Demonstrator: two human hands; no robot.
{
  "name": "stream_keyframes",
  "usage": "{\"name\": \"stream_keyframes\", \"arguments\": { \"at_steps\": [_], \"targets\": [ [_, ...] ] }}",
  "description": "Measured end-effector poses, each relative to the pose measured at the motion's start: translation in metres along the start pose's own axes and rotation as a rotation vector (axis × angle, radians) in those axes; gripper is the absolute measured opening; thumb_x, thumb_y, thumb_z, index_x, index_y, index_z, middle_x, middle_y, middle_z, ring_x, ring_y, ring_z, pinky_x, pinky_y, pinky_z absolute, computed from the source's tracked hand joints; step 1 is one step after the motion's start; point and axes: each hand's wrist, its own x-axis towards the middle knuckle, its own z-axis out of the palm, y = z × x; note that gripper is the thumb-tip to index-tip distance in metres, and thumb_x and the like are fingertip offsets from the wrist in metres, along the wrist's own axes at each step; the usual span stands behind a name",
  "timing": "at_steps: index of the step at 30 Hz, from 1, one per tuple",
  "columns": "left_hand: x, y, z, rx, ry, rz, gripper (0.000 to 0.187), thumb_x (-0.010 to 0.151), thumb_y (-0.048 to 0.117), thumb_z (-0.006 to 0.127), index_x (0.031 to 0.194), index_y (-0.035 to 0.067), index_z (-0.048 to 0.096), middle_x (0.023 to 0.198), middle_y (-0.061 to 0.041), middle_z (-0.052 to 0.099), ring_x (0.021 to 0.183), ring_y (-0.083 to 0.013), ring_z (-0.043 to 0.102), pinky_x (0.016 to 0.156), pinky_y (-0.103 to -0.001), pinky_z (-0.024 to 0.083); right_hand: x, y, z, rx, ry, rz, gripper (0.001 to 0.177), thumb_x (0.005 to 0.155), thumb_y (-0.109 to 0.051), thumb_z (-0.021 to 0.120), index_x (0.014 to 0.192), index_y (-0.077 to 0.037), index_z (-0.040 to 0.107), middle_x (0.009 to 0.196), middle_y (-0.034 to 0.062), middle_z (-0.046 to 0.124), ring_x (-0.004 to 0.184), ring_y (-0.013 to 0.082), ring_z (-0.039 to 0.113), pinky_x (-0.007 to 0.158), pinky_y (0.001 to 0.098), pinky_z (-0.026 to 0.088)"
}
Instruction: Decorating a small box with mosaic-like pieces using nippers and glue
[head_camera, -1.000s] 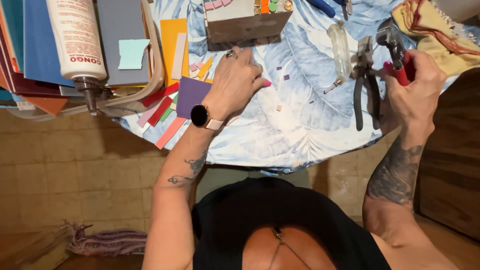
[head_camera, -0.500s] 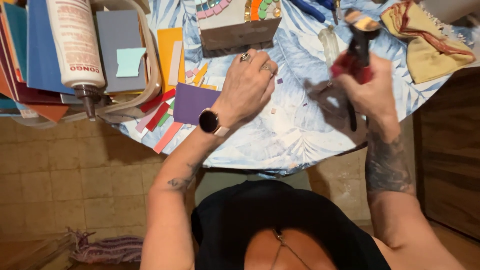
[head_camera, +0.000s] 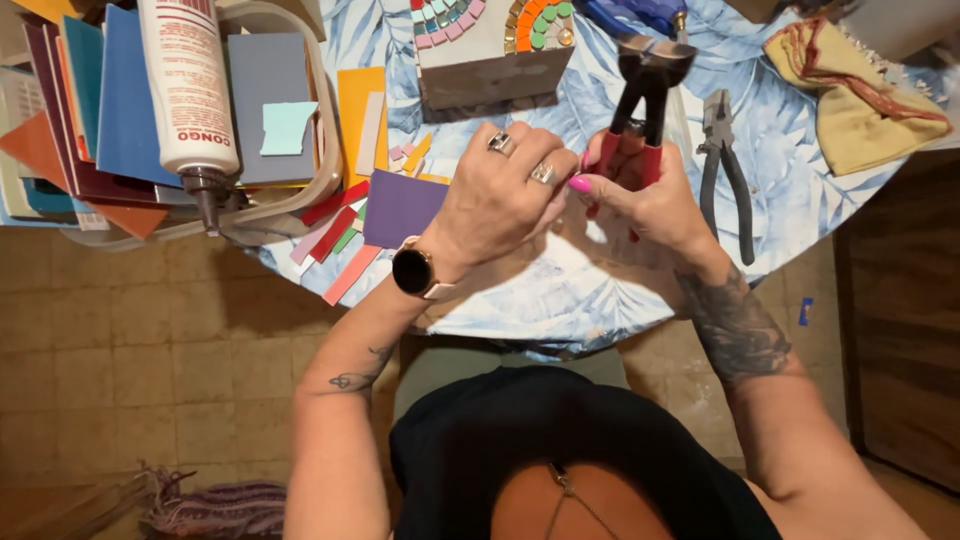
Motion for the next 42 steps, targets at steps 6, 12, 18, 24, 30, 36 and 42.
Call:
{"name": "stream_keyframes", "arguments": {
  "at_steps": [6, 12, 18, 24, 30, 36, 42],
  "targets": [
    [0.006, 0.005, -0.014, 0.029, 0.115, 0.027, 0.013, 0.083, 0.013, 0.043, 0.089, 0.008, 0.052, 0.081, -0.005, 0.047, 0.062, -0.0195, 0.046, 0.052, -0.029, 0.033, 0.001, -0.002, -0.003, -0.114, 0.066, -0.13, 0.021, 0.074, 0.001, 0.067, 0.085, 0.005, 0.05, 0.076, 0.019, 0.058, 0.062, 0.0182, 0.059, 0.051, 0.0271, 0.05],
    [0.0, 0.007, -0.013, 0.119, 0.201, 0.04, 0.018, 0.081, 0.013, 0.046, 0.096, 0.011, 0.055, 0.088, -0.005, 0.052, 0.062, -0.0173, 0.047, 0.055, -0.027, 0.035, -0.004, -0.008, -0.002, -0.083, 0.069, -0.167, 0.022, 0.073, 0.002, 0.067, 0.086, 0.005, 0.049, 0.079, 0.0194, 0.058, 0.064, 0.0172, 0.059, 0.053, 0.0255, 0.049],
    [-0.009, 0.009, -0.017, -0.214, 0.134, -0.155, 0.026, 0.087, 0.022, 0.045, 0.109, 0.014, 0.056, 0.1, -0.003, 0.055, 0.07, -0.0176, 0.053, 0.065, -0.028, 0.04, -0.007, -0.022, 0.014, -0.097, 0.129, -0.23, 0.016, 0.077, 0.004, 0.062, 0.084, 0.006, 0.048, 0.081, 0.0199, 0.059, 0.064, 0.0131, 0.056, 0.056, 0.0238, 0.048],
    [-0.007, 0.017, -0.016, -0.409, 0.164, -0.53, 0.017, 0.088, 0.022, 0.045, 0.09, 0.009, 0.056, 0.075, -0.002, 0.054, 0.061, -0.0172, 0.053, 0.058, -0.027, 0.044, -0.006, -0.017, 0.023, -0.226, 0.133, -0.412, 0.014, 0.081, 0.0, 0.061, 0.082, 0.003, 0.047, 0.081, 0.0162, 0.059, 0.069, 0.0104, 0.053, 0.061, 0.0246, 0.046],
    [0.007, 0.015, -0.016, -0.797, -0.023, -0.798, 0.019, 0.083, 0.028, 0.054, 0.07, 0.014, 0.059, 0.056, 0.003, 0.058, 0.051, -0.0095, 0.052, 0.052, -0.021, 0.042, -0.009, -0.019, 0.024, -0.458, 0.227, -0.606, 0.021, 0.071, 0.003, 0.069, 0.081, 0.006, 0.051, 0.075, 0.0179, 0.062, 0.061, 0.0223, 0.062, 0.054, 0.0242, 0.046],
    [0.013, 0.016, -0.014, -0.941, -0.005, -0.927, 0.018, 0.079, 0.025, 0.059, 0.068, 0.011, 0.063, 0.053, -0.001, 0.06, 0.05, -0.0048, 0.053, 0.045, -0.017, 0.045, -0.003, -0.027, 0.038, -0.409, 0.286, -0.678, 0.045, 0.083, -0.028, 0.057, 0.107, 0.007, 0.042, 0.074, 0.0165, 0.062, 0.056, 0.0117, 0.052, 0.056, 0.0212, 0.042],
    [0.015, 0.011, -0.017, -0.933, 0.009, -0.829, 0.017, 0.08, 0.018, 0.055, 0.068, 0.008, 0.061, 0.053, -0.004, 0.058, 0.052, -0.0089, 0.054, 0.044, -0.018, 0.044, -0.003, -0.027, 0.034, -0.591, 0.273, -0.78, 0.063, 0.083, -0.047, 0.045, 0.114, 0.009, 0.042, 0.083, 0.0155, 0.064, 0.058, 0.0152, 0.052, 0.058, 0.0222, 0.043]
  ]
}}
